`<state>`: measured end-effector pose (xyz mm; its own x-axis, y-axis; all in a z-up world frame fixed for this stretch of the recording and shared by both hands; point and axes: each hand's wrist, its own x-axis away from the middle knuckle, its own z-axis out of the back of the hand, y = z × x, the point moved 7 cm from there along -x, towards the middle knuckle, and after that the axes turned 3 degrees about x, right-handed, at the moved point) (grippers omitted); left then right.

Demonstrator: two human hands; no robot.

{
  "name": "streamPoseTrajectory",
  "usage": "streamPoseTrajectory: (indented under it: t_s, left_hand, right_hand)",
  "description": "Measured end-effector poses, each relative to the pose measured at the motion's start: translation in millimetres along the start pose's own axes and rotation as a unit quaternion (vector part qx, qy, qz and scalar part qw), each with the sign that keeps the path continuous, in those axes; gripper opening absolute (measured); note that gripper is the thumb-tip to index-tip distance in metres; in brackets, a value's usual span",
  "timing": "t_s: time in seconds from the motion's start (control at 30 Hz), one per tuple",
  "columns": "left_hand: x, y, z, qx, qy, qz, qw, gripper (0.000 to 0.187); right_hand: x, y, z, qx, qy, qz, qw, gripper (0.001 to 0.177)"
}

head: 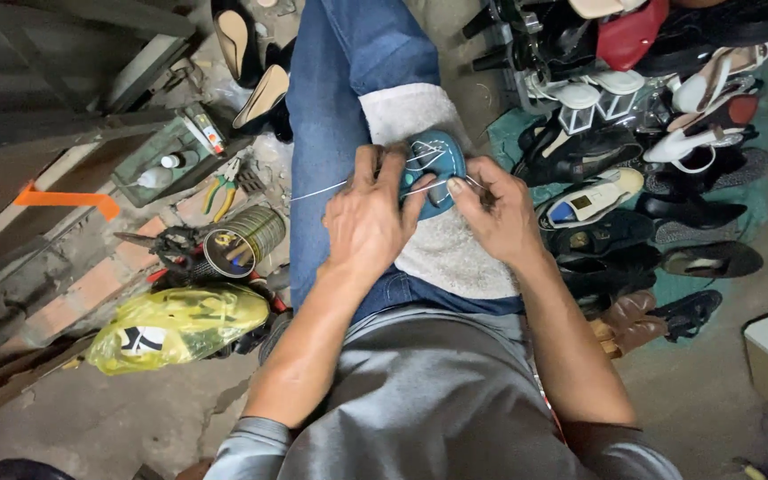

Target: Hand-sewing the upper part of a blue shoe to its base using a needle and thread while sitting on the floor.

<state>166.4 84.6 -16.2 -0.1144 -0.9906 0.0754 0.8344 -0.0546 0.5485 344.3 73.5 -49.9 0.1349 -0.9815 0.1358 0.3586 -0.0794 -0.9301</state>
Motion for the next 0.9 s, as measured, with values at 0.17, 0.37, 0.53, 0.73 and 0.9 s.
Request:
streamPoseTrajectory:
  t_s: [0.17, 0.37, 0.53, 0.73, 0.9]
  left_hand:
    - [2.2, 6.2, 4.5, -0.005, 0.037, -0.03, 0.999, 0.02]
    - [7.9, 2.6, -9.5, 0.097, 0.032, -0.044, 0.994, 0.009]
    - [9.4, 10.0, -0.7, 0.195, 0.022, -0.054, 0.979, 0.011]
    - [7.6, 5.3, 0.5, 0.254, 0.029, -0.049, 0.966, 0.016]
    - [6.9, 2.7, -4.1, 0.244, 0.041, -0.043, 0.968, 0.013]
  right_hand:
    - [8.2, 75.8, 13.1, -0.094, 0.057, -0.087, 0.99, 0.022]
    - [18.9, 140.9, 40.8, -0.262, 0.169, -0.198, 0.929, 0.023]
    - [17.9, 110.3, 52.0, -0.539, 0.171, -0.154, 0.811, 0.023]
    - [0.7, 49.8, 41.9, -0.42, 0.071, -0.045, 0.904, 0.03]
    - [14.0, 31.4, -4.2, -0.019, 0.03, 0.072, 0.997, 0.045]
